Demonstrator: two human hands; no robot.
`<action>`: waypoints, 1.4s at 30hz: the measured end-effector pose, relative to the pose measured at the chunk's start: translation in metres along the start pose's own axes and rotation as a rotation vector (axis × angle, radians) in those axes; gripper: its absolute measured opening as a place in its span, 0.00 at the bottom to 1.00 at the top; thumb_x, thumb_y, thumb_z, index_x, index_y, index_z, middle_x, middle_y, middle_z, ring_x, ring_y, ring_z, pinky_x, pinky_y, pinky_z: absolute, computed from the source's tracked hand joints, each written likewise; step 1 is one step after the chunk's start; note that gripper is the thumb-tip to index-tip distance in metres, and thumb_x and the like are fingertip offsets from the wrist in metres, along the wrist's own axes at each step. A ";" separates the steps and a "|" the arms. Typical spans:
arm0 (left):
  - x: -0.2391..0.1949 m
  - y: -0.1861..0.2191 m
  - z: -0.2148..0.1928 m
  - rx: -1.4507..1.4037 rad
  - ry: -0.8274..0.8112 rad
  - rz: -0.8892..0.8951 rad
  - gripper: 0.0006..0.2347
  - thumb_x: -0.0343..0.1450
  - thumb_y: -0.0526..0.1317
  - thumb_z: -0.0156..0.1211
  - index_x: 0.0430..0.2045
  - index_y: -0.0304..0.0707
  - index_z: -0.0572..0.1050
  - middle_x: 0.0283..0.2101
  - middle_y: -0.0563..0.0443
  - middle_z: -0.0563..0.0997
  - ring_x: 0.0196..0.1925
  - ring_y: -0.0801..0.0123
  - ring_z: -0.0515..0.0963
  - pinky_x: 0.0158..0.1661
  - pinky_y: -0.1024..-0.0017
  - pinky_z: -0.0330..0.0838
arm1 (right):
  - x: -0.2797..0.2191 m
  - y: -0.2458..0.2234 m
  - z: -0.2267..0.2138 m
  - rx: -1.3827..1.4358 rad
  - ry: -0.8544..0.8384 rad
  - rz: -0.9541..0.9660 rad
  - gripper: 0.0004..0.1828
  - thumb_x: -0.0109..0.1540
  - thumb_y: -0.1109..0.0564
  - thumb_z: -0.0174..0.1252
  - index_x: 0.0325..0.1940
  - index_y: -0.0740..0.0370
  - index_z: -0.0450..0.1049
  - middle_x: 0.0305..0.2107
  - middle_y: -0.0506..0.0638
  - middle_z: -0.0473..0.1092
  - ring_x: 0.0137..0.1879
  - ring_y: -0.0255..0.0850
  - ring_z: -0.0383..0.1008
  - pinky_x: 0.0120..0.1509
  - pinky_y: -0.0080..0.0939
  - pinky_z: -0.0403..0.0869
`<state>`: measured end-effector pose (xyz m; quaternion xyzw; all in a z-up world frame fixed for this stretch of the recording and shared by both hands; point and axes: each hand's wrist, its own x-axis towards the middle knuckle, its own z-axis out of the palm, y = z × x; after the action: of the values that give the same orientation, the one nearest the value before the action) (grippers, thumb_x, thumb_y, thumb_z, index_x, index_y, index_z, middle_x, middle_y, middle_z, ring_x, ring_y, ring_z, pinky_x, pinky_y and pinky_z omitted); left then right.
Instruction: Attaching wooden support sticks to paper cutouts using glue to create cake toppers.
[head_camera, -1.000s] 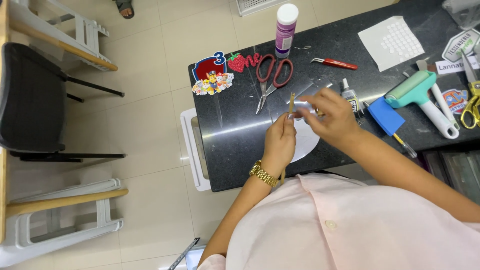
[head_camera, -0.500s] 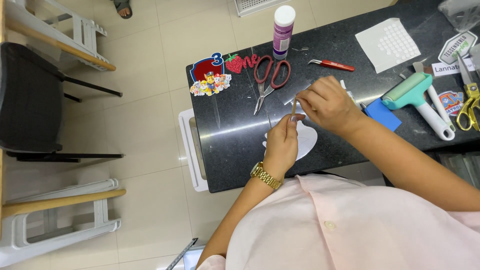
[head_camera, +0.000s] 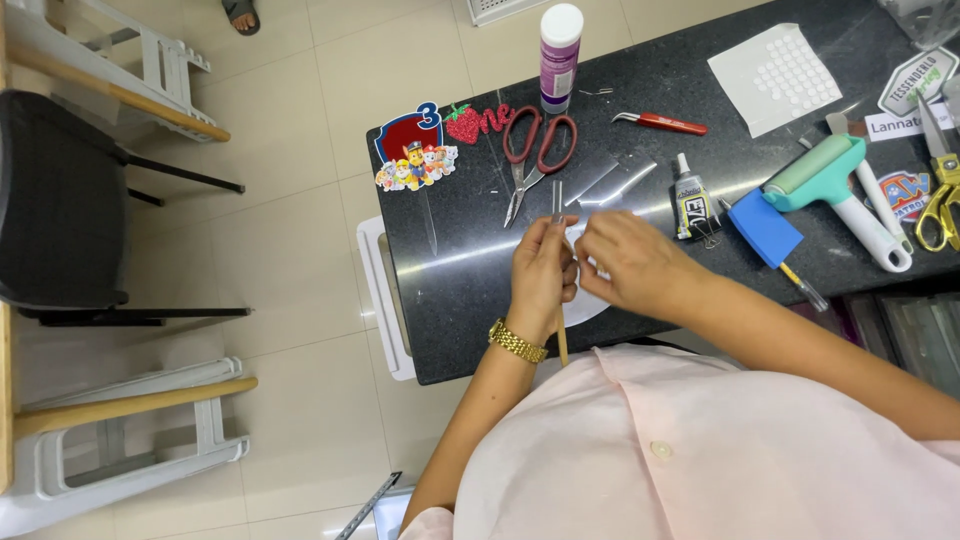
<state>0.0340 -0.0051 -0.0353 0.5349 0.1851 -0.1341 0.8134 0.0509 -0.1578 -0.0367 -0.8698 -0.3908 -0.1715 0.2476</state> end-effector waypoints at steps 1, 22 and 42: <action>0.006 -0.002 -0.003 0.008 0.028 0.009 0.10 0.80 0.45 0.48 0.39 0.43 0.76 0.17 0.60 0.55 0.13 0.81 0.60 0.09 0.84 0.50 | -0.003 -0.007 -0.001 0.026 -0.040 -0.010 0.10 0.60 0.56 0.59 0.28 0.55 0.65 0.26 0.50 0.63 0.37 0.50 0.72 0.43 0.48 0.70; 0.076 0.034 -0.055 -0.236 0.451 0.171 0.12 0.80 0.41 0.46 0.28 0.39 0.73 0.17 0.56 0.67 0.15 0.76 0.63 0.15 0.75 0.56 | -0.108 -0.014 -0.078 0.370 -0.384 0.159 0.06 0.57 0.63 0.55 0.32 0.52 0.67 0.28 0.45 0.63 0.33 0.42 0.67 0.39 0.39 0.67; 0.078 0.000 -0.034 -0.087 0.448 0.093 0.10 0.74 0.36 0.59 0.49 0.36 0.76 0.25 0.49 0.78 0.17 0.72 0.74 0.17 0.77 0.72 | -0.213 0.088 -0.154 0.449 -0.005 0.435 0.17 0.62 0.47 0.48 0.20 0.48 0.61 0.20 0.41 0.66 0.25 0.30 0.68 0.27 0.29 0.66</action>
<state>0.0992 0.0243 -0.0819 0.5239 0.3418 0.0338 0.7795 -0.0330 -0.4220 -0.0411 -0.8572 -0.2241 -0.0217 0.4632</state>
